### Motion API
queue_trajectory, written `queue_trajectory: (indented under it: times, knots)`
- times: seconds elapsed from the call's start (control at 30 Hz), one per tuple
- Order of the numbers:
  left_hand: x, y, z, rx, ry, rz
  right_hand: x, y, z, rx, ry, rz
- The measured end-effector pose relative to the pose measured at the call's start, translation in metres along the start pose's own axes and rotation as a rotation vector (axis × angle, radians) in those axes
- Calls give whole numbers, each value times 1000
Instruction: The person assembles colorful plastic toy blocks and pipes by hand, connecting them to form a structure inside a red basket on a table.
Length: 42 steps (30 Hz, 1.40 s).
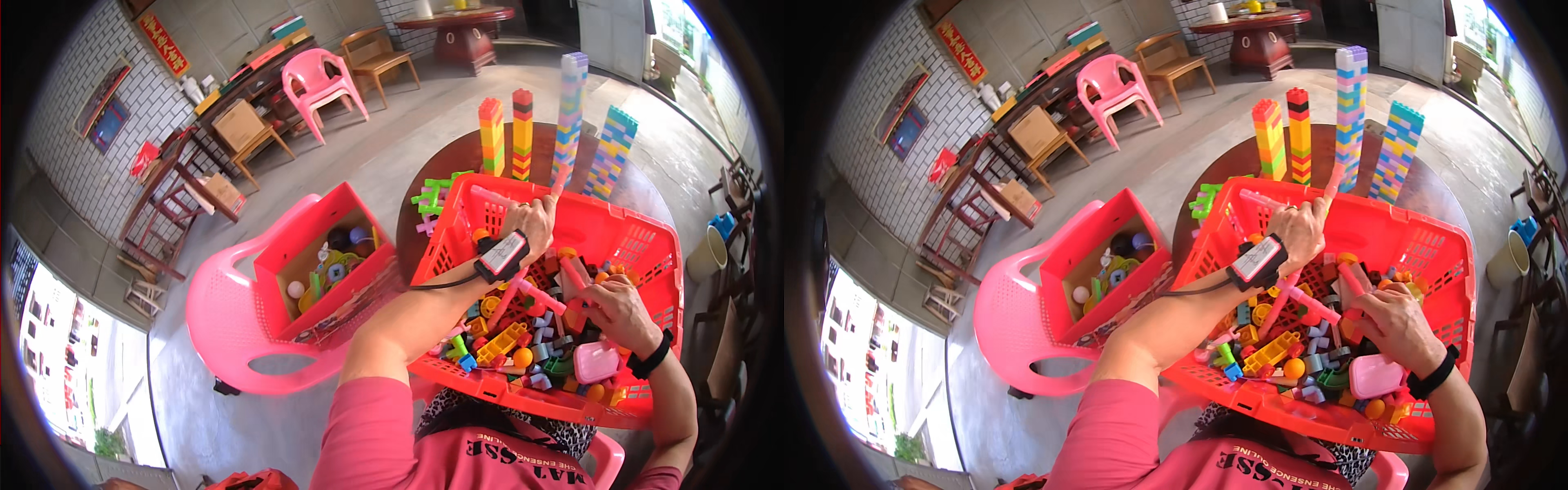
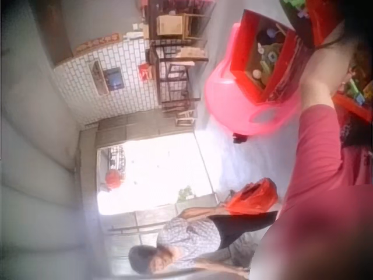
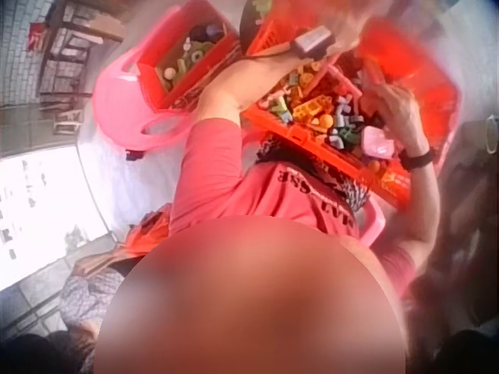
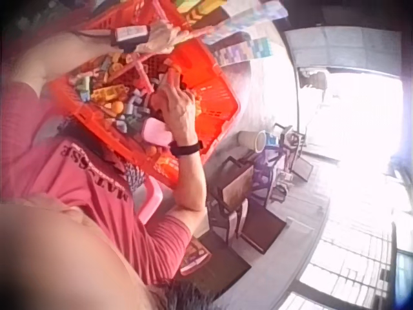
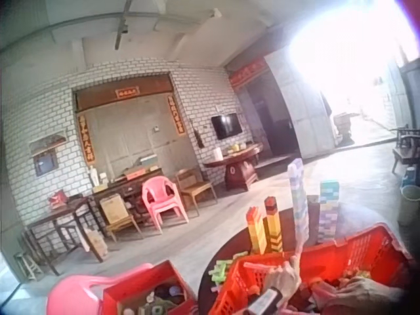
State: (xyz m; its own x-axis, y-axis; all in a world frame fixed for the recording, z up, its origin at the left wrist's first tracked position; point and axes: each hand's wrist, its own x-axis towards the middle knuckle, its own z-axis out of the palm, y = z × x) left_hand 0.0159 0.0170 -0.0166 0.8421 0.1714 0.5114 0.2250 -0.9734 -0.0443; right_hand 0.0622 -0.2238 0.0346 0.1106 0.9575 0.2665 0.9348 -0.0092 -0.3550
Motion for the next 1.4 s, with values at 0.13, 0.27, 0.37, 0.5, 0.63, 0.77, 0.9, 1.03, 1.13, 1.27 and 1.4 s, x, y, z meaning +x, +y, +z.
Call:
queue_trajectory:
  times: [0.13, 0.27, 0.37, 0.5, 0.63, 0.77, 0.9, 1.03, 1.13, 1.27, 1.4]
  knots:
    - [-1, -1, 0, -48, -26, -58, -1, -2, -5, 7, 91, 22]
    - [-5, 0, 1, -32, -101, -19, -2, -3, -8, 14, 125, 29]
    - [-4, 3, 0, 24, -48, -32, -3, -3, -7, 7, 110, 22]
    - [2, 2, -18, -108, -24, -75, -3, 1, -12, 17, 160, 35]
    - [9, 0, -40, -331, 111, -166, -5, 10, -20, 69, 261, 121]
    - [9, 0, -41, -756, 147, -183, -8, 16, -22, 131, 342, 248]
    - [13, 1, -33, -1569, 62, -175, -9, 18, -18, 179, 376, 212]
    - [12, -2, -36, -1691, -123, -172, -8, 18, -17, 229, 405, 246]
    - [10, 4, -38, -1717, -254, -70, -4, 17, -18, 73, 482, 206]
    - [5, 14, -44, -1705, -420, 11, -8, 14, -28, -268, 608, 134]
    - [1, 22, -53, -1751, -532, -17, -6, 11, -27, -302, 548, 99]
